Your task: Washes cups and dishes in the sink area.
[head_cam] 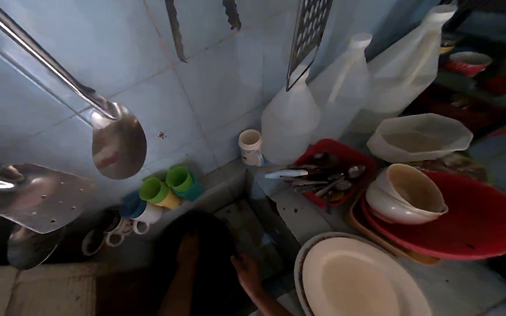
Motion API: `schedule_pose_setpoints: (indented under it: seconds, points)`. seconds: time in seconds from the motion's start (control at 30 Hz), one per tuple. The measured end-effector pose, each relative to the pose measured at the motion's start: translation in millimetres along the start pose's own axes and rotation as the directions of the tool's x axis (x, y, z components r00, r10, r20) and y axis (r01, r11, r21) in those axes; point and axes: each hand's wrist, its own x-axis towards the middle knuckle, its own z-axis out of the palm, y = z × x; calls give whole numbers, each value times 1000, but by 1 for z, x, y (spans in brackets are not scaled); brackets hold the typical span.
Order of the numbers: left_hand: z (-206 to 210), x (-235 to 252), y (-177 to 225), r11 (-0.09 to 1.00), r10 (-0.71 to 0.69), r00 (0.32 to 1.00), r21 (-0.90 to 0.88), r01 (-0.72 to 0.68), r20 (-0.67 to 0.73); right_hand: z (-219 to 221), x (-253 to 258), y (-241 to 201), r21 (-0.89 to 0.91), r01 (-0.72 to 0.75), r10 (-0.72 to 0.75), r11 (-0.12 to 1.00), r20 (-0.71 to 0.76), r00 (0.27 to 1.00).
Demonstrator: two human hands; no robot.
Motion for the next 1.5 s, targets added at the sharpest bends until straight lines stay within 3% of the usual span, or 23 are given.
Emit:
schedule_pose_setpoints:
  seconds: [0.1,0.23,0.3,0.4,0.47,0.5,0.57,0.63,0.7,0.77,0.9,0.97,1.03,1.07,1.13,1.2,1.27,1.37,1.5]
  points:
    - [-11,-1,7,991,56,997,-122,-61,-48,1,5,2,-68,-78,79,995,9,997]
    - [-24,-44,-11,870,-67,966,-490,-65,-248,4,10,4,-103,-168,172,980,33,985]
    - [-19,-65,-7,838,-116,920,-535,-112,-375,4,10,6,-115,-156,162,981,43,986]
    - [6,-73,-11,856,-58,952,-506,-108,-301,2,4,6,-156,-124,135,980,62,989]
    - [12,-71,-15,765,-55,946,-622,-165,-320,-4,2,-2,-192,-121,136,974,64,989]
    - [13,-72,-17,632,-100,941,-751,-191,-324,-6,3,0,-179,-121,133,976,60,989]
    - [15,-81,-21,167,-222,957,-974,-153,-188,-5,5,8,-160,-103,116,982,70,991]
    - [18,-90,-25,-292,-216,976,-953,-78,-14,-2,5,6,-166,-88,103,982,80,991]
    - [25,-92,-23,-600,-143,988,-799,-43,54,-2,5,3,-172,-95,110,981,81,991]
    - [33,-90,-20,-804,-24,997,-594,24,73,-2,4,3,-165,-99,112,981,74,991]
    - [25,-87,-8,-899,100,995,-427,103,31,-5,3,2,-180,-93,109,979,83,991]
    - [10,-86,-2,-888,141,990,-444,121,-11,-4,3,3,-176,-77,93,981,80,992]
    - [-22,-80,6,-776,99,993,-630,37,-63,-5,3,1,-178,-91,106,980,74,992]
    - [-45,-77,13,-620,50,992,-782,-60,-115,-6,3,0,-182,-98,112,978,70,991]
    - [-92,-69,21,-132,60,945,-941,-313,-323,-4,3,3,-166,-96,109,981,72,991]
    - [-145,-59,32,350,165,827,-752,-558,-537,-3,4,4,-154,-93,106,984,76,991]
    - [-191,-48,53,683,309,731,-392,-616,-609,-4,4,4,-161,-108,118,981,58,991]
    - [-226,-19,83,860,408,748,-54,-507,-523,-6,2,1,-161,-147,160,976,73,984]
    - [-225,23,93,895,446,806,173,-412,-390,-4,3,1,-169,-145,159,975,75,984]
